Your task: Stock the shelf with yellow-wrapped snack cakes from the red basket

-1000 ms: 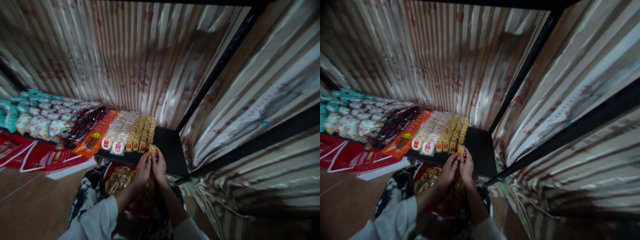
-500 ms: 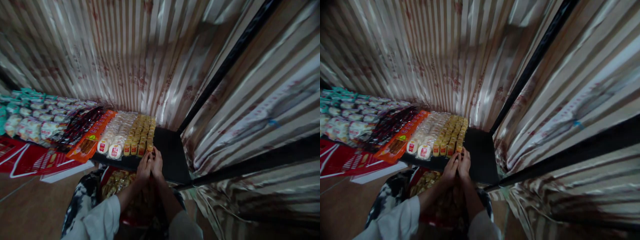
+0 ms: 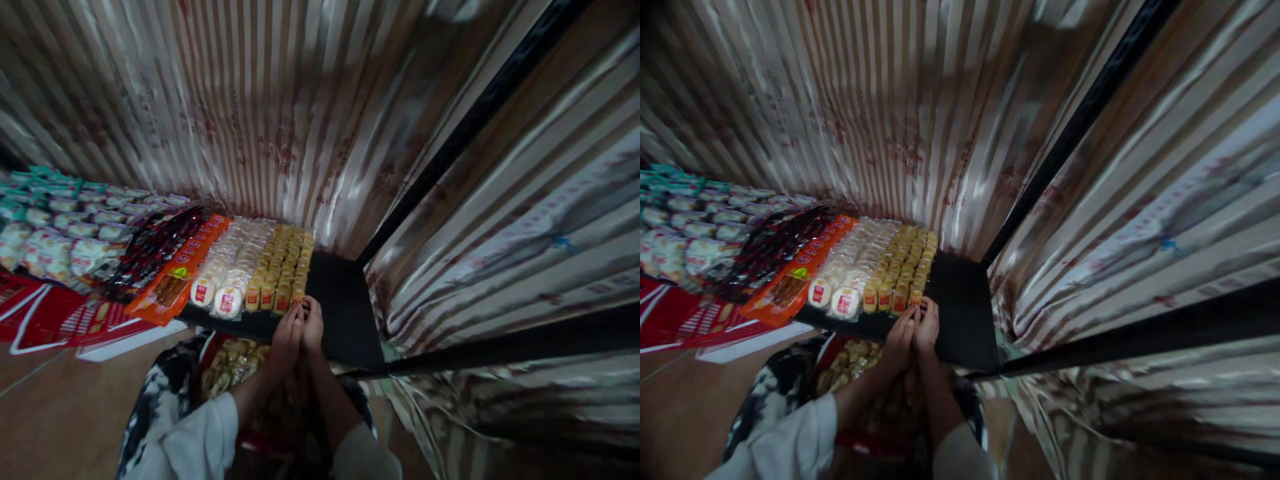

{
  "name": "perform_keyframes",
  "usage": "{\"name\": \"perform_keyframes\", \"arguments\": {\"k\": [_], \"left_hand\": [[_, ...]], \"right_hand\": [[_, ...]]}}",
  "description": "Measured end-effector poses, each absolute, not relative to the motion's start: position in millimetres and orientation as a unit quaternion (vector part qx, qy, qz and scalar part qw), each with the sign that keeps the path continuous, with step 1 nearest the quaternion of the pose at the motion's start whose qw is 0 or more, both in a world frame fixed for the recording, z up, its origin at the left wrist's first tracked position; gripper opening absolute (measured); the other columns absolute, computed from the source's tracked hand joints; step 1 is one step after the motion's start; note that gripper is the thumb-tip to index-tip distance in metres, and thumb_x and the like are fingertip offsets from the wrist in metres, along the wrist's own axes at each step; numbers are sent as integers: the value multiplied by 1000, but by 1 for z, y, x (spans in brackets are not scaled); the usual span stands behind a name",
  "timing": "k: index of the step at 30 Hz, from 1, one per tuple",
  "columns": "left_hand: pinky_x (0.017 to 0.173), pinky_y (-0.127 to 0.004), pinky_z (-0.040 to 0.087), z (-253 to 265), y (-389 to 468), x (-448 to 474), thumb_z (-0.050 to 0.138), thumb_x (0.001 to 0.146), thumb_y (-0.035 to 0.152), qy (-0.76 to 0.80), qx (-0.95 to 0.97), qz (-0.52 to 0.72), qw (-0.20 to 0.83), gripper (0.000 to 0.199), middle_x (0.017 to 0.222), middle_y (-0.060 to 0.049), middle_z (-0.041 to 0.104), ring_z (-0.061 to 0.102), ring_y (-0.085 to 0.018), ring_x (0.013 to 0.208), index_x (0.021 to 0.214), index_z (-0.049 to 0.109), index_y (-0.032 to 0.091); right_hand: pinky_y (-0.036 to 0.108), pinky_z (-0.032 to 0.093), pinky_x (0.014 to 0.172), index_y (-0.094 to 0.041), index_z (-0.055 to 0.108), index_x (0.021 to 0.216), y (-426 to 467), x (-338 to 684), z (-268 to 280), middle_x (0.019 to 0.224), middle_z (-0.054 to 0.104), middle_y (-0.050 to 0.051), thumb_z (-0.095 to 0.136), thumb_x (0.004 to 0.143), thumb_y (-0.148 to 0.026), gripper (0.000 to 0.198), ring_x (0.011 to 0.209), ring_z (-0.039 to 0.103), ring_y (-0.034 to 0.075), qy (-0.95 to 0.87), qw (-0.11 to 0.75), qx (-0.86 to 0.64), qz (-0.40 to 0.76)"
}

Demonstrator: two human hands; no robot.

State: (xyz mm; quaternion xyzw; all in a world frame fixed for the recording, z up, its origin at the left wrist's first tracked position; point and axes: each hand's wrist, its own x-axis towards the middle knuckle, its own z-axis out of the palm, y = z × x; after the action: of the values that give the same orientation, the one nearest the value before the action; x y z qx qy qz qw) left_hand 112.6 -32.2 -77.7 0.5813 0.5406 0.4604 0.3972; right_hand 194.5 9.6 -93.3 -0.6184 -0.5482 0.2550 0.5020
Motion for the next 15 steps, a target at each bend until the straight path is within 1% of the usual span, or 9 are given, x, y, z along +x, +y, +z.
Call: {"name": "perform_keyframes", "arguments": {"k": [4, 7, 10, 13, 15], "left_hand": [[115, -37, 29, -76, -34, 113, 32, 92, 33, 542, 577, 472, 389, 47, 139, -12, 48, 41, -19, 132, 129, 51, 13], [114, -36, 29, -70, -37, 111, 34, 91, 30, 549, 576, 470, 382, 45, 138, -11, 49, 43, -18, 130, 128, 52, 14], [111, -37, 33, -64, -43, 106, 35, 89, 25, 552, 587, 472, 359, 42, 134, -12, 53, 46, -19, 127, 125, 54, 13], [102, -37, 41, -63, -54, 100, 37, 88, 22, 568, 594, 462, 333, 35, 120, -12, 62, 55, -19, 114, 115, 59, 14], [95, -34, 46, -66, -65, 94, 39, 86, 19, 585, 592, 452, 322, 31, 108, -11, 66, 59, -18, 103, 106, 61, 14]], "right_hand": [[33, 53, 77, -19, 59, 102, 10, 195, -93, 100, 57, 7, 47, 80, -28, 27, 85, 61, 18, -553, 500, -618, 250], [34, 53, 79, -18, 58, 108, 7, 194, -87, 108, 55, 10, 49, 80, -28, 31, 88, 60, 18, -550, 511, -616, 237], [34, 53, 82, -16, 55, 114, -4, 192, -78, 114, 54, 13, 50, 82, -31, 36, 92, 59, 18, -552, 521, -614, 217], [33, 52, 80, -16, 55, 115, -26, 188, -71, 112, 57, 13, 47, 84, -31, 36, 88, 60, 17, -560, 517, -614, 206], [32, 51, 79, -16, 57, 113, -46, 185, -69, 107, 61, 11, 46, 85, -32, 34, 89, 60, 18, -560, 518, -611, 212]]}}
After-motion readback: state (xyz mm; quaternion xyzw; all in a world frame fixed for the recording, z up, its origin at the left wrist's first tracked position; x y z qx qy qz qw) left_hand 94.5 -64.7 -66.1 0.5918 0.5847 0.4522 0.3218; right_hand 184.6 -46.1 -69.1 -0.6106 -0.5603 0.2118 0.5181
